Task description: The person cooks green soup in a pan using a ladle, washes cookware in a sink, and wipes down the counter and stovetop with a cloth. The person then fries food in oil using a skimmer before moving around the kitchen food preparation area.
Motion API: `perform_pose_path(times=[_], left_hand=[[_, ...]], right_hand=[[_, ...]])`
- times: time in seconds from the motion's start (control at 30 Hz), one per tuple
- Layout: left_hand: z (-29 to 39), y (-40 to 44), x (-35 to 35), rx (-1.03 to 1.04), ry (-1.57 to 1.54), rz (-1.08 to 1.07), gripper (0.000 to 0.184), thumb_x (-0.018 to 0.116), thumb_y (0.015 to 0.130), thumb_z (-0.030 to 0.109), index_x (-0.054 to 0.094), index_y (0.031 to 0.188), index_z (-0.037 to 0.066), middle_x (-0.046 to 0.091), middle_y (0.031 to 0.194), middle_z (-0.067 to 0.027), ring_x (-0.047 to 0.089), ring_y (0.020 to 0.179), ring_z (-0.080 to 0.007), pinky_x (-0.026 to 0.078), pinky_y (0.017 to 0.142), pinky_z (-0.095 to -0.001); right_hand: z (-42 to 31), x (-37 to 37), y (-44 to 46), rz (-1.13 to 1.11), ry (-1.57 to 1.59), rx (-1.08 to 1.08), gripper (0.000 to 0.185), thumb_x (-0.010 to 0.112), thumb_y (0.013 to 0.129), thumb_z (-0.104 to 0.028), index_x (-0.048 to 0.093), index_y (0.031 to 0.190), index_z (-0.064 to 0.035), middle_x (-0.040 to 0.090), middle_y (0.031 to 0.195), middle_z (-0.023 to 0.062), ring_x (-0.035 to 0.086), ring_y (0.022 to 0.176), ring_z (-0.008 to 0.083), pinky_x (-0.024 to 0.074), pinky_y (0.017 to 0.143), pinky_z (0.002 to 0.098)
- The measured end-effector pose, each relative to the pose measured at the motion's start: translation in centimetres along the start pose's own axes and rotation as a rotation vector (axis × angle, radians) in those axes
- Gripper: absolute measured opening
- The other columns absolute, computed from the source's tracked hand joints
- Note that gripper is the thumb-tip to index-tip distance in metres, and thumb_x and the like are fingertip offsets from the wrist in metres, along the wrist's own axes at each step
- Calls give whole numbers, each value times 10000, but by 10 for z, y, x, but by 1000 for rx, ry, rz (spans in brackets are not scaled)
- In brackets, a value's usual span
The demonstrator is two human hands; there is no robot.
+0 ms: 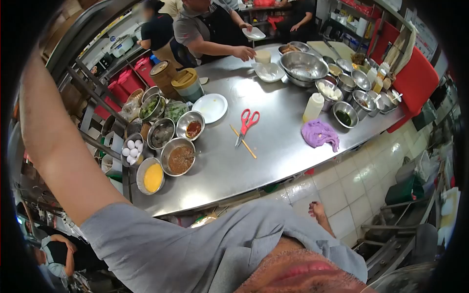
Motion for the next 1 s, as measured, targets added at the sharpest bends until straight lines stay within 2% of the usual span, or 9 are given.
perform_pose_path(times=[0.27, 0.47, 0.53, 0.57, 0.67, 0.73, 0.83, 0.9, 1.0], left_hand=[[-12, -23, -34, 39, -3, 171, 488, 655, 698, 174, 504, 1113, -31, 584, 1000, -146, 541, 976, -223, 425, 839, -322], [36, -156, -105, 132, -346, 406, 467, 663, 688, 124, 512, 1102, -33, 594, 974, -138, 547, 961, -212, 433, 826, -313], [51, -256, -22, 177, -509, 68, 461, 665, 685, 107, 515, 1098, -33, 598, 965, -135, 549, 955, -208, 436, 822, -310], [123, -306, -13, -87, -857, 156, 479, 612, 614, 32, 475, 1072, 7, 529, 1026, -97, 525, 923, -203, 430, 804, -274], [330, -370, 87, -386, -1639, -887, 704, 847, 460, 178, 428, 1016, 73, 443, 1020, -102, 457, 994, -218, 426, 786, -305], [388, -435, 138, -229, -1293, -793, 701, 838, 479, 214, 421, 1025, 73, 335, 1122, -154, 420, 1038, -300, 378, 905, -392], [438, -517, 190, -310, -1206, -900, 768, 831, 495, 302, 414, 1104, 93, 286, 1201, -198, 400, 1090, -347, 351, 943, -404], [443, -520, 193, -154, -1032, -663, 724, 783, 583, 308, 405, 1160, 90, 305, 1236, -197, 387, 1095, -391, 320, 977, -427], [441, -535, 217, -52, -883, -898, 666, 724, 668, 266, 392, 1219, 95, 351, 1264, -179, 388, 1127, -362, 318, 989, -398]], right_hand=[[-40, -42, 23, 60, -30, -37, 365, 498, 825, -217, 470, 1144, -41, 582, 802, 79, 579, 571, 168, 445, 462, 309], [-32, -41, 34, -2, 1, 21, 411, 532, 798, -187, 461, 1168, -22, 573, 727, 64, 562, 521, 152, 411, 404, 276], [-34, -36, 35, -42, 17, 44, 391, 521, 805, -182, 462, 1164, -39, 563, 706, 52, 550, 505, 152, 405, 401, 289], [-40, -34, 38, -62, -17, 24, 391, 521, 805, -182, 462, 1164, -39, 563, 706, 52, 550, 505, 152, 405, 401, 289], [-45, -31, 43, -93, -21, 50, 375, 511, 816, -176, 460, 1164, -47, 563, 710, 52, 551, 512, 160, 400, 400, 291], [-47, -35, 47, -72, 39, 11, 366, 508, 828, -171, 456, 1167, -44, 566, 725, 57, 556, 530, 168, 397, 403, 287], [-53, -40, 41, -76, -11, 16, 370, 517, 834, -174, 451, 1171, -37, 569, 745, 65, 559, 545, 171, 399, 411, 283], [-54, -42, 39, -76, -18, 15, 375, 526, 832, -175, 449, 1171, -33, 572, 757, 71, 562, 553, 174, 398, 413, 281], [-48, -50, 29, -26, -57, 42, 354, 525, 831, -175, 466, 1150, -32, 569, 750, 79, 561, 554, 182, 396, 416, 278]])
Point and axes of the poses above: each hand's wrist, its own y-axis towards the middle knuckle, its own x-axis out of the palm, z = x × y, the point moved 10 cm from there along y, towards the middle knuckle
